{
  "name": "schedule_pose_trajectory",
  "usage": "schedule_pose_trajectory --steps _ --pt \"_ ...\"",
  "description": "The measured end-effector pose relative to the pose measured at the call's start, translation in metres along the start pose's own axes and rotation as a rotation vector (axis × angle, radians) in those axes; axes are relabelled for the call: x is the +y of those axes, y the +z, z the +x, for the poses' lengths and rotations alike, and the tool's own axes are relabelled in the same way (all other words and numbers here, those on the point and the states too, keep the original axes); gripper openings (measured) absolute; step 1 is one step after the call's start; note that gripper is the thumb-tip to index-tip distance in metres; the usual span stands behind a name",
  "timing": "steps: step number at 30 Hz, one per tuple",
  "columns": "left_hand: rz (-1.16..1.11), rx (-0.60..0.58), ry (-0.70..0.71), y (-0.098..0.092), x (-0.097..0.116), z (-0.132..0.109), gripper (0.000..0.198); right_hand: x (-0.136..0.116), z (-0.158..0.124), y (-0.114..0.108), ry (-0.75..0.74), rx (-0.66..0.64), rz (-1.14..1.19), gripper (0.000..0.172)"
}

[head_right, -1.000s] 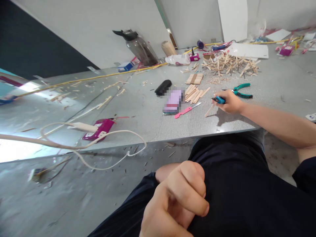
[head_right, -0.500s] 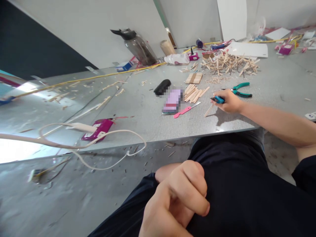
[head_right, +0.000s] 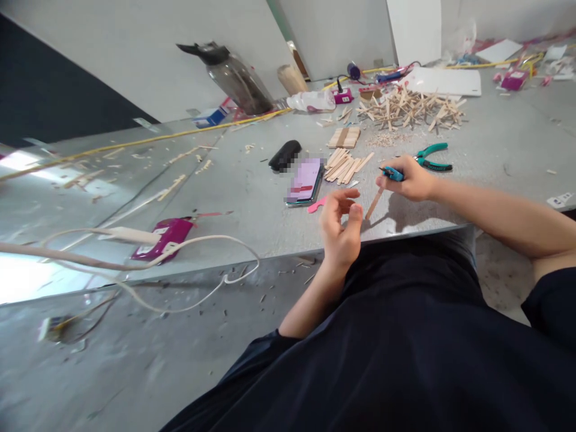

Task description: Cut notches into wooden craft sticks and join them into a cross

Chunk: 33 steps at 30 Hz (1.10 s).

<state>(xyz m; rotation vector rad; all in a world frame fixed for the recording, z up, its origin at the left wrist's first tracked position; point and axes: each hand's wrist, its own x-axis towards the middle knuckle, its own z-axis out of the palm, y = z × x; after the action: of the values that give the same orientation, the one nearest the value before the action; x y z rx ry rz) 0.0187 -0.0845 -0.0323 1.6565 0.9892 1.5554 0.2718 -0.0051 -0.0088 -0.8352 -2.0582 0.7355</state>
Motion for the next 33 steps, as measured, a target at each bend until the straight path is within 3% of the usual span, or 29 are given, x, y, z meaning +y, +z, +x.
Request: schedule_pose_trajectory --steps 4,10,14,17,22,27,33 --pt "-0.098 -0.255 -0.311 0.001 -0.005 0.007 0.037 -0.006 0.0 -0.001 -0.006 -0.002 0.035 0.068" --pt "-0.204 -0.455 -0.409 0.005 0.006 0.014 0.037 -0.012 0.001 0.004 0.058 0.096 0.096 0.069" --pt "-0.316 -0.415 -0.422 0.01 0.012 0.017 0.041 -0.012 0.002 0.005 0.027 0.121 0.188 0.08" --pt "-0.45 -0.391 -0.436 0.013 0.015 0.016 0.045 -0.01 0.0 0.001 -0.021 0.095 0.081 0.082" --pt "-0.533 -0.397 -0.414 0.019 0.016 0.014 0.063 -0.005 0.0 -0.005 -0.104 -0.053 -0.148 0.064" --pt "-0.515 -0.326 -0.365 0.024 0.008 0.014 0.073 -0.006 0.001 -0.005 -0.047 -0.139 -0.281 0.04" --pt "-0.537 -0.374 -0.352 0.023 0.005 0.01 0.073 -0.008 -0.001 -0.006 0.015 -0.169 -0.347 0.03"
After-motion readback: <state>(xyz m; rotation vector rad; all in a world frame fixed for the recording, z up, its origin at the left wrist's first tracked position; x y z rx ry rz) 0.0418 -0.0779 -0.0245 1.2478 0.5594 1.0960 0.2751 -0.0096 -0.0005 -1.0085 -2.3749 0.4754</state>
